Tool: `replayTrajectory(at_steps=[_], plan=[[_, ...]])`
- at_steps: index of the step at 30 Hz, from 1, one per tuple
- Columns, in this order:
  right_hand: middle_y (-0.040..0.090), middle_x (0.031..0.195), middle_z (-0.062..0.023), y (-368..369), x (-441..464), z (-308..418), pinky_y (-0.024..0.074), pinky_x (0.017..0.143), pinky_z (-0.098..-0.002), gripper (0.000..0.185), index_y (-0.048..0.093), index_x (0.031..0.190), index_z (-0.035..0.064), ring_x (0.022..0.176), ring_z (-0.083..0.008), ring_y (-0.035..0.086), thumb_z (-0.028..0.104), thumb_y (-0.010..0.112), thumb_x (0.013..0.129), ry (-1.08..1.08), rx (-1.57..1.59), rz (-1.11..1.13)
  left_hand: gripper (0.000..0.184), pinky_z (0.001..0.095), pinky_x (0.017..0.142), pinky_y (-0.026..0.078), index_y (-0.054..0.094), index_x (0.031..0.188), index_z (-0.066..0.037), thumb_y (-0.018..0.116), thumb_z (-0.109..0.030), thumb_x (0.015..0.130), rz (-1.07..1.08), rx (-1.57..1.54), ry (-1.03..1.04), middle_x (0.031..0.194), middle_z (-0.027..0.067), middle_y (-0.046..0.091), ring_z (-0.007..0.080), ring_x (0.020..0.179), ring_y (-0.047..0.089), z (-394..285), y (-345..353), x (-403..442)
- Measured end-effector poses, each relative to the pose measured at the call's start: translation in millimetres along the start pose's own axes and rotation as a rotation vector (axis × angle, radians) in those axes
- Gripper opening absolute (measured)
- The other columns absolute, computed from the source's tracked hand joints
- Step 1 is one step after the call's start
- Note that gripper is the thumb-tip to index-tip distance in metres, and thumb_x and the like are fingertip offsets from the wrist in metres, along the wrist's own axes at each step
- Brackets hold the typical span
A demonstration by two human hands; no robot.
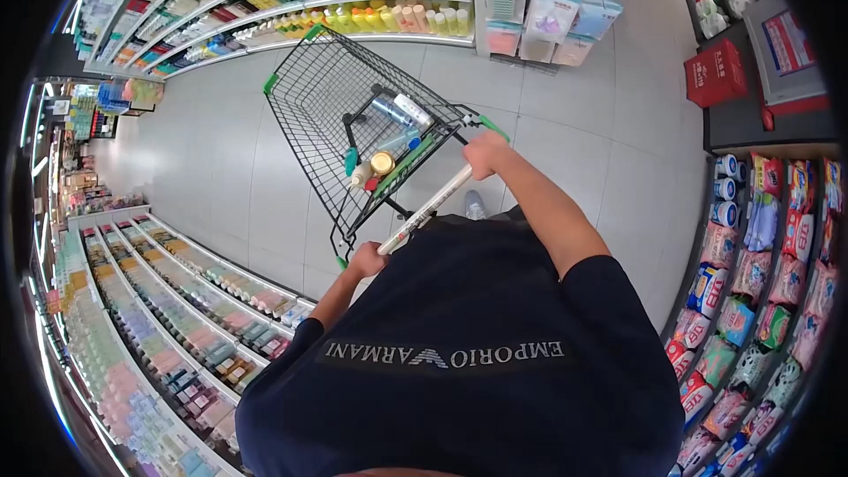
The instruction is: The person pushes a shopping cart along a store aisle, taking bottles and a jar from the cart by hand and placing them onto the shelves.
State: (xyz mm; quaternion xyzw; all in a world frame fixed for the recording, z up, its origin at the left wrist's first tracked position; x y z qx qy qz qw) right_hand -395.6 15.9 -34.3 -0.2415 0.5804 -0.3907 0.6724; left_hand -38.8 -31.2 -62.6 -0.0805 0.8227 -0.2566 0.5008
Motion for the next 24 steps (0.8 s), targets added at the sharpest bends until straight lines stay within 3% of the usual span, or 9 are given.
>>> replayTrajectory(at_steps=[2,6,9,15,17,18,19,24], plan=[[0.069,0.086,-0.0082,-3,0,-11,0.0522,0.072,-0.0412,0.029,0.072,0.089,0.0183,0.085,-0.0286,0.067,0.020,0.062,0.062,-0.002,-0.049,0.017,0.038,0.0445,0.086,0.050,0.070,0.097,-0.004,0.061,-0.033,0.074,-0.037,0.007,0.011,0.094,0.0239,0.067,0.0409,0.095,0.063,-9,5,7],[0.069,0.084,-0.0077,-29,22,-21,0.0521,0.071,-0.0411,0.029,0.072,0.088,0.0186,0.084,-0.0286,0.067,0.019,0.062,0.061,-0.034,-0.059,0.017,0.038,0.0448,0.084,0.050,0.068,0.094,0.000,0.062,-0.032,0.073,-0.056,-0.030,0.007,0.092,0.0259,0.066,0.0416,0.092,0.063,-24,-19,15],[0.070,0.081,-0.0099,-45,33,-34,0.0533,0.068,-0.0406,0.023,0.073,0.079,0.0136,0.080,-0.0288,0.068,0.019,0.062,0.060,-0.077,-0.053,-0.005,0.038,0.0445,0.082,0.051,0.068,0.093,0.000,0.062,-0.031,0.074,-0.051,-0.067,-0.013,0.090,0.0261,0.066,0.0417,0.091,0.063,-36,-28,24],[0.069,0.080,-0.0079,-73,70,-81,0.0523,0.068,-0.0417,0.026,0.072,0.084,0.0188,0.080,-0.0288,0.067,0.019,0.063,0.060,-0.116,-0.099,0.010,0.039,0.0436,0.080,0.051,0.068,0.092,0.001,0.064,-0.033,0.074,-0.046,-0.115,-0.074,0.088,0.0247,0.068,0.0394,0.088,0.065,-67,-45,60],[0.069,0.080,-0.0078,-86,78,-90,0.0521,0.068,-0.0419,0.026,0.072,0.084,0.0192,0.081,-0.0289,0.067,0.018,0.063,0.060,-0.150,-0.109,0.001,0.042,0.0430,0.078,0.051,0.068,0.090,0.003,0.066,-0.035,0.074,0.019,-0.164,-0.087,0.084,0.0243,0.068,0.0375,0.085,0.066,-73,-42,72],[0.069,0.080,-0.0078,-88,84,-97,0.0521,0.068,-0.0419,0.026,0.072,0.084,0.0192,0.081,-0.0289,0.067,0.018,0.063,0.060,-0.172,-0.115,0.013,0.039,0.0383,0.066,0.048,0.066,0.078,0.002,0.067,-0.037,0.075,0.048,-0.217,-0.097,0.069,0.0146,0.065,0.0260,0.068,0.064,-81,-43,77],[0.070,0.080,-0.0089,-91,92,-106,0.0526,0.067,-0.0415,0.025,0.072,0.081,0.0163,0.080,-0.0291,0.068,0.018,0.063,0.059,-0.184,-0.125,0.027,0.046,0.0411,0.075,0.050,0.068,0.090,0.004,0.067,-0.039,0.074,0.150,-0.274,-0.189,0.078,0.0213,0.068,0.0343,0.080,0.066,-86,-41,82],[0.070,0.080,-0.0097,-126,118,-139,0.0533,0.066,-0.0414,0.023,0.072,0.079,0.0130,0.079,-0.0294,0.068,0.018,0.064,0.058,-0.260,-0.135,0.011,0.047,0.0416,0.078,0.050,0.068,0.091,0.004,0.068,-0.038,0.072,-0.004,-0.265,-0.169,0.084,0.0226,0.068,0.0347,0.083,0.066,-118,-57,114]])
Point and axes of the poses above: each hand's wrist, its own x-axis towards the middle knuckle, its own y-axis out of the palm, z = x × y, the point moved 8 cm from there along x, towards the middle knuckle
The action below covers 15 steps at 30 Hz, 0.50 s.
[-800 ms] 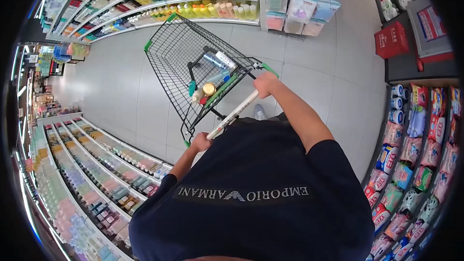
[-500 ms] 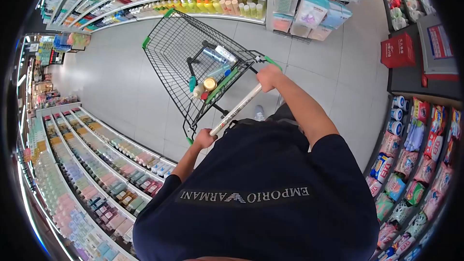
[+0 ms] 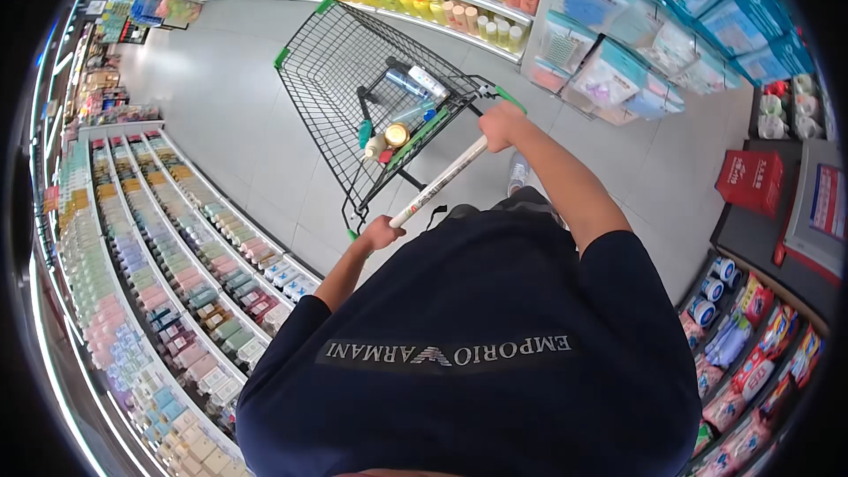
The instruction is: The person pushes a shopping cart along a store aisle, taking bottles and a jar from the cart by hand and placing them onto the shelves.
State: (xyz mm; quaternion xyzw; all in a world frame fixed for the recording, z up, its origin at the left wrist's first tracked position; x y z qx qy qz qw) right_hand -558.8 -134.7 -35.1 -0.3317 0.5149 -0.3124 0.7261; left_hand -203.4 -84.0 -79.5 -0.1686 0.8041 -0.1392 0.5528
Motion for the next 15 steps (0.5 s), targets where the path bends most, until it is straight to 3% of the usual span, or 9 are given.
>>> replayTrajectory(at_steps=[4,15], plan=[[0.070,0.079,-0.0091,-20,18,-32,0.0537,0.067,-0.0409,0.023,0.072,0.079,0.0133,0.079,-0.0288,0.068,0.019,0.064,0.058,-0.027,-0.048,0.008,0.048,0.0421,0.081,0.050,0.069,0.096,0.004,0.068,-0.037,0.071,-0.047,-0.016,-0.050,0.089,0.0246,0.069,0.0368,0.088,0.066,-27,-10,10],[0.071,0.084,-0.0094,-55,44,-77,0.0548,0.070,-0.0398,0.024,0.074,0.081,0.0134,0.082,-0.0277,0.069,0.021,0.064,0.061,-0.114,-0.151,0.054,0.051,0.0413,0.078,0.050,0.069,0.097,0.005,0.070,-0.039,0.069,-0.110,-0.138,-0.103,0.086,0.0240,0.068,0.0353,0.083,0.067,-73,-17,32]])
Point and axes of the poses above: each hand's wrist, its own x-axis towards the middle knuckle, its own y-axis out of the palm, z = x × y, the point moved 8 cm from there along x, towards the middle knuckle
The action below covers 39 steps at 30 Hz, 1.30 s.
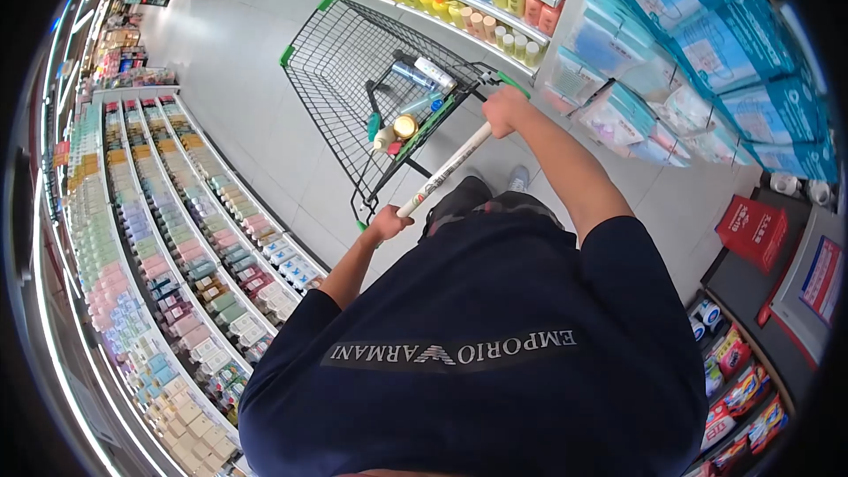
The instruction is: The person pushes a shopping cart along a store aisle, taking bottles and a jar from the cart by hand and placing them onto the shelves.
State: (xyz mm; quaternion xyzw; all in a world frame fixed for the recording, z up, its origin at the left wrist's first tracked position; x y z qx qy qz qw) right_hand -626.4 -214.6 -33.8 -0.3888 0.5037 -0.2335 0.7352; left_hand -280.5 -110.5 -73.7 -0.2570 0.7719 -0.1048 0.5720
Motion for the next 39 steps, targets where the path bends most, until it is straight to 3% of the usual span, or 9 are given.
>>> replayTrajectory(at_steps=[11,13,14,16,24,31,39], plan=[[0.072,0.088,-0.0115,-27,41,-24,0.0550,0.071,-0.0386,0.027,0.075,0.083,0.0098,0.083,-0.0277,0.070,0.020,0.063,0.061,-0.025,-0.014,0.018,0.048,0.0390,0.073,0.050,0.070,0.091,0.004,0.071,-0.039,0.070,0.039,-0.056,-0.063,0.078,0.0176,0.068,0.0289,0.077,0.067,-10,-31,28],[0.072,0.088,-0.0121,-35,50,-20,0.0548,0.071,-0.0386,0.028,0.075,0.084,0.0096,0.084,-0.0277,0.070,0.020,0.063,0.060,-0.028,-0.030,0.018,0.037,0.0347,0.061,0.046,0.067,0.074,0.001,0.071,-0.036,0.071,-0.031,-0.065,0.013,0.065,0.0090,0.064,0.0202,0.061,0.060,-4,-43,35],[0.072,0.089,-0.0126,-37,53,-19,0.0547,0.071,-0.0385,0.029,0.075,0.084,0.0095,0.084,-0.0277,0.070,0.021,0.063,0.060,-0.030,-0.046,0.020,0.037,0.0347,0.061,0.046,0.067,0.074,0.001,0.071,-0.036,0.071,-0.038,-0.072,0.026,0.065,0.0090,0.064,0.0202,0.061,0.060,-1,-47,37],[0.072,0.090,-0.0129,-37,63,-17,0.0547,0.071,-0.0387,0.031,0.075,0.085,0.0096,0.085,-0.0278,0.070,0.021,0.063,0.059,-0.018,-0.055,0.051,0.045,0.0393,0.073,0.050,0.071,0.088,0.002,0.070,-0.039,0.070,0.088,-0.066,-0.054,0.079,0.0167,0.068,0.0291,0.077,0.067,6,-48,40],[0.071,0.091,-0.0158,-49,107,22,0.0551,0.072,-0.0415,0.034,0.075,0.088,0.0078,0.086,-0.0304,0.070,0.022,0.061,0.060,-0.048,0.005,0.167,0.051,0.0407,0.082,0.051,0.072,0.097,-0.003,0.069,-0.044,0.067,-0.011,0.084,-0.071,0.095,0.0227,0.069,0.0354,0.091,0.066,63,-108,53],[0.071,0.091,-0.0179,-67,148,95,0.0557,0.074,-0.0420,0.034,0.074,0.088,0.0053,0.086,-0.0326,0.070,0.023,0.060,0.063,-0.080,0.095,0.131,0.052,0.0409,0.086,0.053,0.074,0.099,-0.010,0.065,-0.048,0.065,-0.066,0.338,-0.200,0.102,0.0182,0.070,0.0346,0.097,0.066,120,-198,39],[0.070,0.088,-0.0184,-76,201,154,0.0550,0.074,-0.0453,0.030,0.072,0.087,0.0051,0.085,-0.0353,0.069,0.027,0.059,0.072,-0.162,0.155,0.054,0.042,0.0396,0.083,0.054,0.075,0.093,-0.012,0.065,-0.043,0.066,-0.223,0.353,-0.293,0.099,0.0157,0.071,0.0324,0.095,0.067,173,-280,33]])
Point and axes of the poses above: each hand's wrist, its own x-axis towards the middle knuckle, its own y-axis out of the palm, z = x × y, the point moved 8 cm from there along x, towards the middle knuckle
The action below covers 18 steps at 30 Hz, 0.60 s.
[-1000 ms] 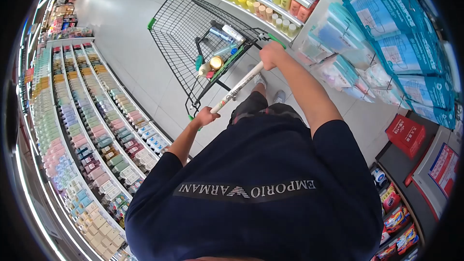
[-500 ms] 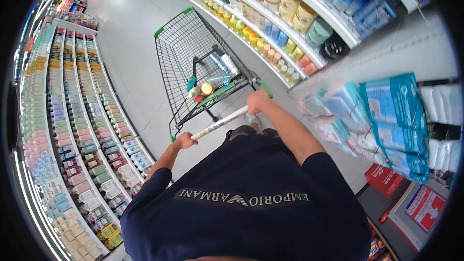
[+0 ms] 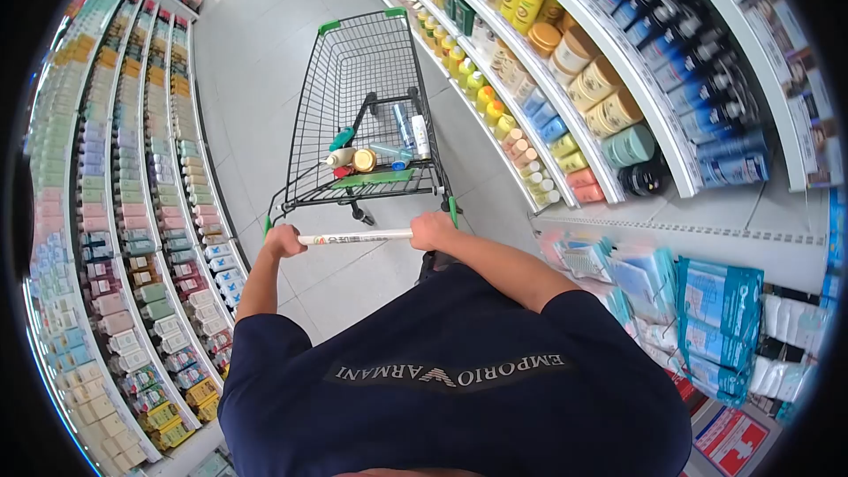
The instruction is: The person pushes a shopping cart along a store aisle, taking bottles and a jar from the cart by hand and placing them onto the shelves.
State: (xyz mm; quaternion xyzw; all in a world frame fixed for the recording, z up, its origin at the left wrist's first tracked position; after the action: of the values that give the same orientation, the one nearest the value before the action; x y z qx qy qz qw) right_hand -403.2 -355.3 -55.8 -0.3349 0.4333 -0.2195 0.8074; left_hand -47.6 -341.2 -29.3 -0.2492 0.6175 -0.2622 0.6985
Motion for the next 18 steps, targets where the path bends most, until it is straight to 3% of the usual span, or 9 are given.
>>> replayTrajectory(at_steps=[9,11,18], plan=[[0.070,0.091,-0.0197,-30,49,8,0.0551,0.075,-0.0465,0.029,0.072,0.088,0.0045,0.085,-0.0362,0.068,0.023,0.056,0.072,-0.049,-0.010,-0.040,0.034,0.0429,0.078,0.054,0.073,0.080,-0.010,0.062,-0.039,0.067,-0.180,-0.053,-0.022,0.088,0.0172,0.070,0.0356,0.086,0.067,27,-32,22],[0.070,0.097,-0.0184,-55,51,4,0.0547,0.079,-0.0451,0.029,0.072,0.093,0.0049,0.092,-0.0339,0.068,0.021,0.057,0.074,-0.006,-0.038,0.049,0.035,0.0419,0.079,0.054,0.074,0.085,-0.011,0.064,-0.040,0.067,-0.132,-0.056,-0.063,0.092,0.0147,0.071,0.0332,0.089,0.067,22,-38,26],[0.070,0.097,-0.0182,-121,84,-27,0.0550,0.081,-0.0445,0.032,0.073,0.093,0.0041,0.091,-0.0347,0.068,0.021,0.057,0.070,-0.055,-0.140,0.085,0.036,0.0425,0.080,0.054,0.074,0.088,-0.012,0.062,-0.039,0.068,-0.157,-0.121,-0.131,0.094,0.0147,0.071,0.0329,0.091,0.067,-1,-53,36]])
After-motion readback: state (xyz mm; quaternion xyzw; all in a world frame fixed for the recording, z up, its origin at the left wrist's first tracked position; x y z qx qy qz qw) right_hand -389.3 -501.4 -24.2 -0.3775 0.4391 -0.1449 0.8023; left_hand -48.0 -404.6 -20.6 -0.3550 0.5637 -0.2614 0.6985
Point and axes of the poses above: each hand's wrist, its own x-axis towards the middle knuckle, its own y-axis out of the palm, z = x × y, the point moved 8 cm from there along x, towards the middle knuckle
